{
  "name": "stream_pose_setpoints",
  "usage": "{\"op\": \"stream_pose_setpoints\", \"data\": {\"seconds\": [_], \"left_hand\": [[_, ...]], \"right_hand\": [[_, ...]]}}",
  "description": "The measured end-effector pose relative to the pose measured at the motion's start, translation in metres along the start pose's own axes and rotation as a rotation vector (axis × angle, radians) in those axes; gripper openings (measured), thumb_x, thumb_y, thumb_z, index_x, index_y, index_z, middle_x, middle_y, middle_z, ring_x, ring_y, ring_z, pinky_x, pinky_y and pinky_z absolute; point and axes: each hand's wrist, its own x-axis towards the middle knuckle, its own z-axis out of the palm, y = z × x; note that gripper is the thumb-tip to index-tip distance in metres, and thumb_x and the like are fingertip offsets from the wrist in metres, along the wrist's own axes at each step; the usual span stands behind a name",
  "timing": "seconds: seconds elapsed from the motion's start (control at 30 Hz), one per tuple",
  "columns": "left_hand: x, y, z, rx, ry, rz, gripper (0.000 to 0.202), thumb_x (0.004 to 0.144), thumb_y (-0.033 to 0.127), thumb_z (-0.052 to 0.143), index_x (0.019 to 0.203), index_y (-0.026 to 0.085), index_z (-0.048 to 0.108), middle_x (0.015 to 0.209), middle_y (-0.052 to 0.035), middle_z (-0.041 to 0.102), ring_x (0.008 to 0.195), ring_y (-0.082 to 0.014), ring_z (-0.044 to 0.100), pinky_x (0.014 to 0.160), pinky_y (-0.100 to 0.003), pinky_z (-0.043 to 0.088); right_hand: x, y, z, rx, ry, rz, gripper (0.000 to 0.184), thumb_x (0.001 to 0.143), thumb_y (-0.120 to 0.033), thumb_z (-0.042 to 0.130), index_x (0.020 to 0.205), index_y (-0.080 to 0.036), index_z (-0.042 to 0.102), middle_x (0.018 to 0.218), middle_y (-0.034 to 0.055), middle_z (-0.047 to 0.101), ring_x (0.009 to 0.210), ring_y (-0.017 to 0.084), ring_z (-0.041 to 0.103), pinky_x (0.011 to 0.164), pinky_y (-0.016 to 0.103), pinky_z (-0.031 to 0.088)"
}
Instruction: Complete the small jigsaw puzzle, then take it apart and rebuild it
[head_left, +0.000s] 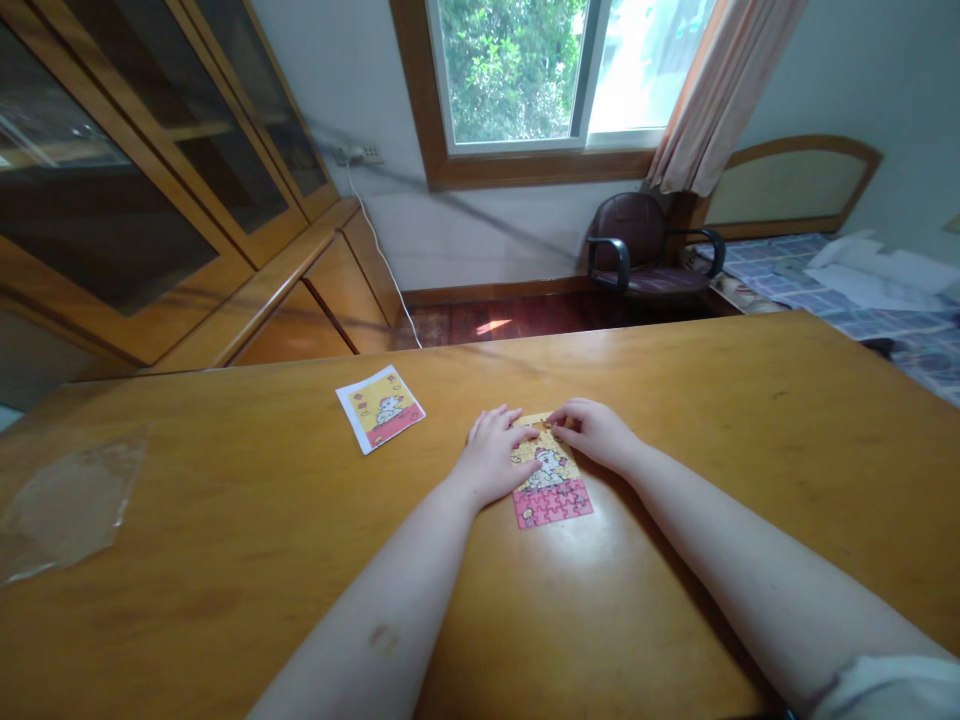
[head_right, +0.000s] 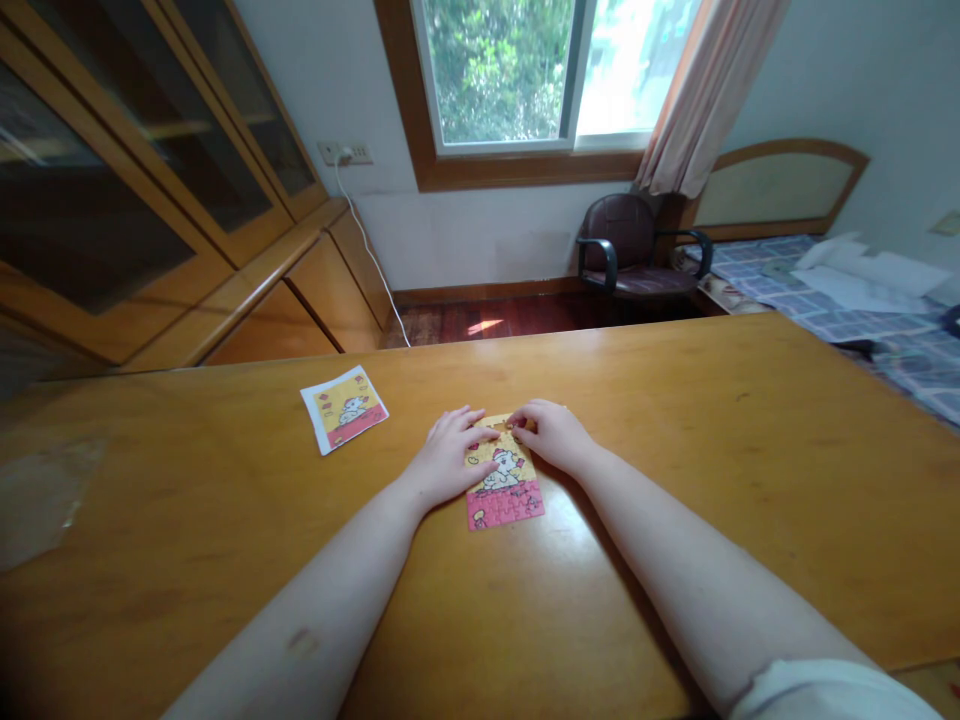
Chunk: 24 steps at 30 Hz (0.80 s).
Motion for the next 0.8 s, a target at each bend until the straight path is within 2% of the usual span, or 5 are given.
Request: {"op": "stream_pose_setpoints", "data": {"seconds": [0.4,0.6,0.8], "left_hand": [[-0.0002,0.0010,-0.0008,0.004,-0.015,-0.003,0.041,0.076,0.045,0.066,0.116,0.034,0.065,0.141,-0.0040,0.048,0.137,-0.0293,0.032,0.116,-0.053,0.017],[-0.0010,0.0023,-0.0028,0.000,-0.008,0.005,0.043,0.078,0.045,0.064,0.119,0.033,0.063,0.141,-0.0047,0.048,0.136,-0.0291,0.033,0.116,-0.053,0.018],[-0.0018,0.0032,-0.0041,-0.016,-0.004,0.011,0.039,0.079,0.043,0.063,0.117,0.034,0.065,0.141,-0.0044,0.048,0.136,-0.0295,0.033,0.115,-0.054,0.018]], "right_hand": [[-0.0002,0.0006,0.0013,0.010,0.009,-0.009,0.012,0.080,-0.021,0.062,0.087,-0.021,0.071,0.079,0.0017,0.064,0.070,0.014,0.055,0.066,0.026,0.042],[0.0006,0.0027,-0.0010,0.052,0.060,-0.017,0.017,0.086,-0.021,0.053,0.090,-0.019,0.070,0.084,0.0038,0.066,0.078,0.016,0.057,0.074,0.028,0.044],[-0.0017,0.0026,-0.0057,0.045,-0.007,-0.066,0.015,0.083,-0.020,0.057,0.088,-0.019,0.071,0.079,0.0022,0.062,0.068,0.014,0.055,0.066,0.026,0.044]]}}
